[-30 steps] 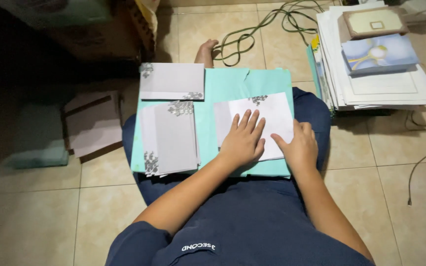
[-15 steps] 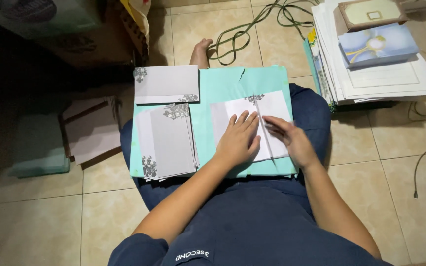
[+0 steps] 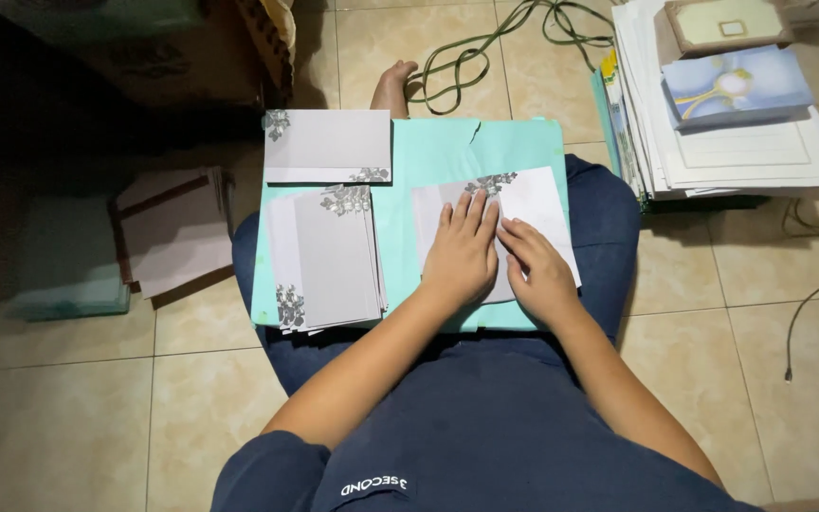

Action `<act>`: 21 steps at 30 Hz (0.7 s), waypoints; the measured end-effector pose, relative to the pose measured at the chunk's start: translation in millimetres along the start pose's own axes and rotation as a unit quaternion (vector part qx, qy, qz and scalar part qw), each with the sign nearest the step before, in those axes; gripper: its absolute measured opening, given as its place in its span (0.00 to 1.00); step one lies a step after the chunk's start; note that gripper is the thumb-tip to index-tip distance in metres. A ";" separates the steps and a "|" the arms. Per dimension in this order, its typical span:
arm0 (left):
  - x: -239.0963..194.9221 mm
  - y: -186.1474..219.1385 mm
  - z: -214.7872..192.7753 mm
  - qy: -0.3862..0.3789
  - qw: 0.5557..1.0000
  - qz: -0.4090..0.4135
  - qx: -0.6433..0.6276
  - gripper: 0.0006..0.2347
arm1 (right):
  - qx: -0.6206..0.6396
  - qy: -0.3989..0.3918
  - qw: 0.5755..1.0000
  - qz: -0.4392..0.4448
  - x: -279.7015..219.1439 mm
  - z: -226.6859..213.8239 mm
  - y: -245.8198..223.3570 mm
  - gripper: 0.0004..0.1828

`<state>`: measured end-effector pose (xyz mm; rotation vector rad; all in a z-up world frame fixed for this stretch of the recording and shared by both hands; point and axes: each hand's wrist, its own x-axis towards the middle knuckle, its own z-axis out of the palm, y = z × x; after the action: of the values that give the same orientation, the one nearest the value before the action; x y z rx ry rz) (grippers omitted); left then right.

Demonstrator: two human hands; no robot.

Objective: Manually assembling paper invitations by folding inserts and placing them into decorative folders.

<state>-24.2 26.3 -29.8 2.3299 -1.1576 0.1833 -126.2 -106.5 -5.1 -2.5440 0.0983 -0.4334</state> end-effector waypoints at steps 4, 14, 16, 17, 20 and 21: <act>11.0 -4.5 -2.9 -0.025 0.999 -0.001 0.021 0.25 | -0.019 -0.059 0.998 -0.007 -13.7 -12.0 4.1 0.27; 27.8 -0.5 -6.9 -0.158 0.983 -0.040 0.080 0.28 | -0.165 -0.093 0.982 -0.017 37.3 -0.2 7.7 0.32; 35.6 -1.3 -7.7 -0.169 0.981 -0.047 0.083 0.28 | -0.179 -0.083 0.980 -0.021 24.5 1.0 6.0 0.33; 39.8 -1.3 -9.5 -0.177 0.979 -0.064 0.075 0.28 | -0.180 -0.095 0.979 -0.015 14.3 0.0 4.8 0.33; 47.0 4.6 -25.1 -0.187 0.977 -0.083 0.061 0.27 | -0.177 -0.115 0.978 0.000 -11.2 -5.1 0.5 0.33; 45.9 8.1 -31.6 -0.189 0.976 -0.091 0.053 0.27 | -0.172 -0.127 0.977 0.004 -21.0 -6.6 -1.7 0.32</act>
<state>1.6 6.3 16.1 2.6259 -1.1153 -0.2834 -148.2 -105.2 -4.9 -2.9149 0.0945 -0.0893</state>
